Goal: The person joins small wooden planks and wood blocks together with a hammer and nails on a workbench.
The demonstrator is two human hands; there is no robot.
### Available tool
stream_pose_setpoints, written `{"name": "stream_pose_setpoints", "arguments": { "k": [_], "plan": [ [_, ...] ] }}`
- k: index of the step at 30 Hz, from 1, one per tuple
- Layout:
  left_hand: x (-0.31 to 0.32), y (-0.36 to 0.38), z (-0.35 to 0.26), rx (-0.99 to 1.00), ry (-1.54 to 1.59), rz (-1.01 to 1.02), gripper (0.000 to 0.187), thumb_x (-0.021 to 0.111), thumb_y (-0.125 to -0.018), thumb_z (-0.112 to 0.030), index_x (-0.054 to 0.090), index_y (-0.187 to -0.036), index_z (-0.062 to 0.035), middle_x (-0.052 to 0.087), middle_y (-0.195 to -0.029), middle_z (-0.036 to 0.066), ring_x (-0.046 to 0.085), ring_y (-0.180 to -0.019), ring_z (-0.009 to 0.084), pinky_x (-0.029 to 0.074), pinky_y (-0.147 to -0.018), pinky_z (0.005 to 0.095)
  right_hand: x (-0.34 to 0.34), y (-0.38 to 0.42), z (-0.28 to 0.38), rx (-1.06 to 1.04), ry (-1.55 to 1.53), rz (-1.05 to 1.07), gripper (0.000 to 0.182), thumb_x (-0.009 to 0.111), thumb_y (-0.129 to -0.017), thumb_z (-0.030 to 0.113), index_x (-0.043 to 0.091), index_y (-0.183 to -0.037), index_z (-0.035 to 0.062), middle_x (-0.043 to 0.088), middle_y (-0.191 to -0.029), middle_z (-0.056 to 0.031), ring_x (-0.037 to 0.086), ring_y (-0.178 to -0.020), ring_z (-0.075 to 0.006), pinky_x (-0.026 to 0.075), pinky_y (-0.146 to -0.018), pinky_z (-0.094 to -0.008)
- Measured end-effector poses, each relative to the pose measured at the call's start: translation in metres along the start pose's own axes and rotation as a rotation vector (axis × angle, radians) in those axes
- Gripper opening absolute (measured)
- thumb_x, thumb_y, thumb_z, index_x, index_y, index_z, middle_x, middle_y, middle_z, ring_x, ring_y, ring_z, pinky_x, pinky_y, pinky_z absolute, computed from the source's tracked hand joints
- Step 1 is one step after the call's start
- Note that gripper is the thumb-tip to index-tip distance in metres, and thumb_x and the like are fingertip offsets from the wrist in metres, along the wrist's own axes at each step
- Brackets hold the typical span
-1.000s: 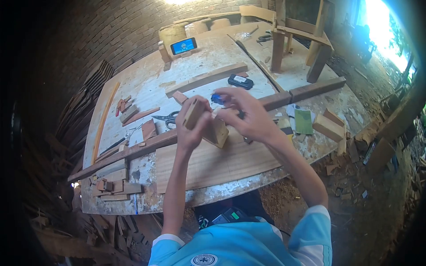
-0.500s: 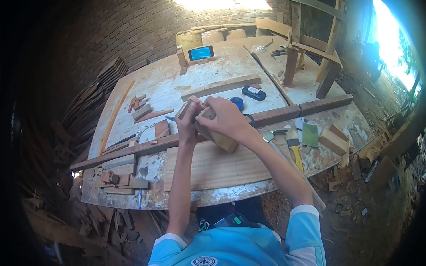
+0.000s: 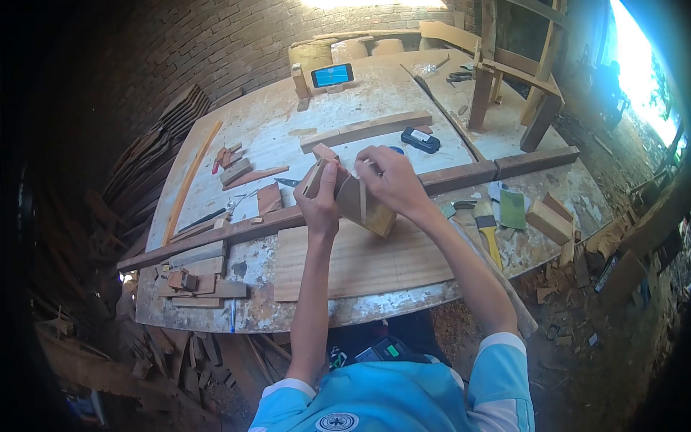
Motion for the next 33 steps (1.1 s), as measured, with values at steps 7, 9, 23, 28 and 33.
{"name": "stream_pose_setpoints", "arguments": {
  "k": [7,9,23,28,33],
  "plan": [
    [-0.006,0.018,-0.011,0.072,-0.032,0.007,0.017,0.052,-0.092,-0.012,0.058,-0.082,0.0016,0.06,-0.074,0.002,0.054,-0.07,0.0075,0.043,-0.064,0.021,-0.004,0.011,-0.03,0.267,-0.095,0.173,0.031,0.04,-0.09,0.024,0.059,-0.086,-0.0001,0.05,-0.069,-0.0118,0.052,-0.071,-0.0201,0.042,-0.065,-0.0331],
    [-0.01,0.021,-0.008,0.062,0.021,-0.001,0.017,0.052,-0.092,-0.011,0.058,-0.083,0.0015,0.06,-0.074,0.002,0.054,-0.071,0.0075,0.043,-0.065,0.0208,-0.003,0.018,-0.045,0.239,-0.071,0.167,0.034,0.038,-0.092,0.028,0.055,-0.08,0.0009,0.051,-0.07,-0.0066,0.048,-0.069,-0.0152,0.04,-0.065,-0.0289],
    [-0.125,0.049,-0.024,0.034,-0.73,0.252,0.043,0.068,-0.077,-0.022,0.056,-0.114,-0.0028,0.059,-0.113,0.014,0.056,-0.105,0.0268,0.042,-0.092,0.0366,0.097,0.027,-0.026,0.168,-0.07,0.192,0.032,0.052,-0.085,0.023,0.055,-0.072,-0.0066,0.057,-0.066,-0.0189,0.056,-0.062,-0.0231,0.043,-0.061,-0.0371],
    [-0.093,0.062,0.016,0.15,-1.437,0.776,0.074,0.072,-0.064,-0.049,0.049,-0.119,-0.006,0.053,-0.114,0.015,0.048,-0.112,0.0314,0.038,-0.094,0.0395,0.128,0.011,-0.039,0.245,-0.011,0.291,0.031,0.056,-0.085,0.025,0.059,-0.074,-0.0045,0.058,-0.063,-0.0113,0.053,-0.061,-0.0138,0.045,-0.059,-0.0324],
    [-0.086,0.042,0.053,0.059,-1.361,0.85,0.072,0.075,-0.059,-0.052,0.052,-0.102,0.0019,0.057,-0.099,0.018,0.054,-0.099,0.0336,0.043,-0.085,0.0418,0.136,0.009,-0.063,0.378,0.071,0.149,0.04,0.068,-0.071,0.034,0.065,-0.074,-0.0049,0.065,-0.07,-0.0191,0.064,-0.066,-0.0241,0.049,-0.064,-0.0333]
  ]
}}
Point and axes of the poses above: each hand's wrist, its own y-axis away from the middle knuckle, its own x-axis out of the palm, z = x × y, the point moved 7 cm from there along -y, towards the middle knuckle
